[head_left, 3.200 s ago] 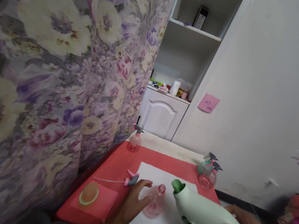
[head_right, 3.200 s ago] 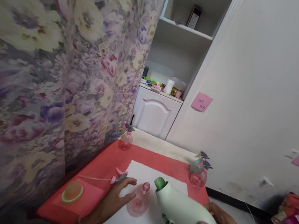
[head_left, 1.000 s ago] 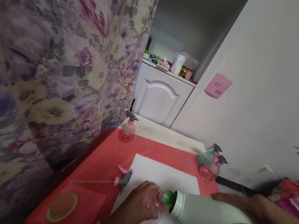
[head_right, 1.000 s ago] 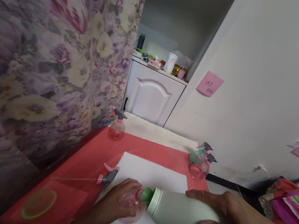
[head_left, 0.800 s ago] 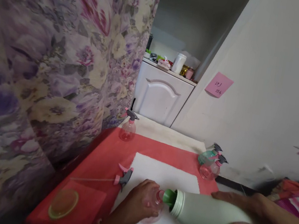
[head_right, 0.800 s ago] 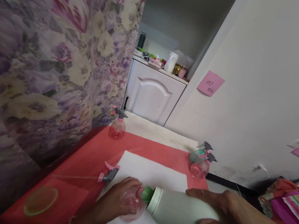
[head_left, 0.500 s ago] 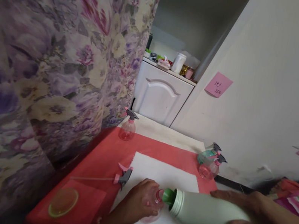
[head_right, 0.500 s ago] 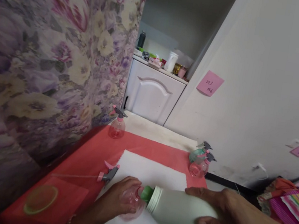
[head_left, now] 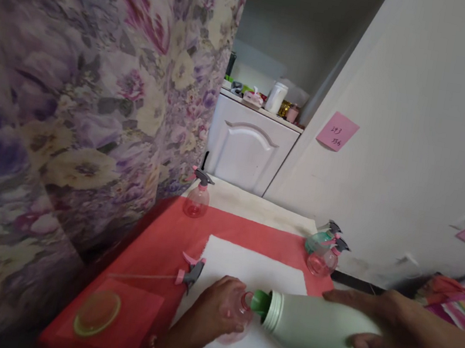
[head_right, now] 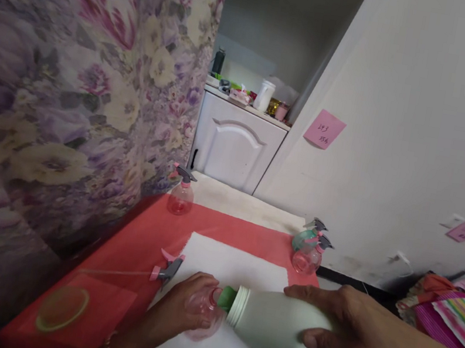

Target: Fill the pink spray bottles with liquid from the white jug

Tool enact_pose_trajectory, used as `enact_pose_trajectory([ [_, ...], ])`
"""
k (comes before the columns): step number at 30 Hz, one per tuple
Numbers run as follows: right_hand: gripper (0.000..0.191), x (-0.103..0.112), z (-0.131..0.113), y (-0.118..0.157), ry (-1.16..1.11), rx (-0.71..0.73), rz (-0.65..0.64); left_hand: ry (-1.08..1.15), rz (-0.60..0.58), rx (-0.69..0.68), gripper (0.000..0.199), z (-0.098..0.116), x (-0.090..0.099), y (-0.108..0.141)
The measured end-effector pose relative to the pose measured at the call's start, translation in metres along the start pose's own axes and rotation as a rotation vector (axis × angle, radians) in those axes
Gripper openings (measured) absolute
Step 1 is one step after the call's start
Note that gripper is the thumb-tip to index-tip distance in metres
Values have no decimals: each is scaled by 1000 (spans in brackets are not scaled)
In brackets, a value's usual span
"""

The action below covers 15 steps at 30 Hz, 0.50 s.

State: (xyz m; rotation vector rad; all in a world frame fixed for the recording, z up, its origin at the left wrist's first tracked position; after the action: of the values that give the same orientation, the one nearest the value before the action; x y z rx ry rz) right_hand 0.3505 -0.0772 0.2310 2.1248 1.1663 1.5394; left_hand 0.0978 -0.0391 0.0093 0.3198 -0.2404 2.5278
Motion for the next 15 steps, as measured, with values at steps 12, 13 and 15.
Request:
enact_pose_trajectory([
  [12, 50, 0, -3, 1, 42, -24, 56, 3, 8, 78, 46, 1, 1, -1],
  [13, 50, 0, -3, 2, 42, -24, 63, 10, 11, 75, 47, 1, 1, -1],
  [15, 49, 0, -5, 3, 45, -26, 63, 21, 21, 71, 48, 0, 1, -1],
])
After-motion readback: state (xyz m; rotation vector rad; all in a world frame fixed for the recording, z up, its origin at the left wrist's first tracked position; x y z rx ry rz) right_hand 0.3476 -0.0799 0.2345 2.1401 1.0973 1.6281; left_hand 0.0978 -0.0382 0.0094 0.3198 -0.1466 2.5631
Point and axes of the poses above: each hand's wrist, its own y-axis away from the middle knuckle, its own x-axis out of the back of the hand, z = x × y, the point moved 2 cm from there along -y, towards the middle knuckle, and after that the axes turned 14 degrees about -z, right-handed, at the moved point
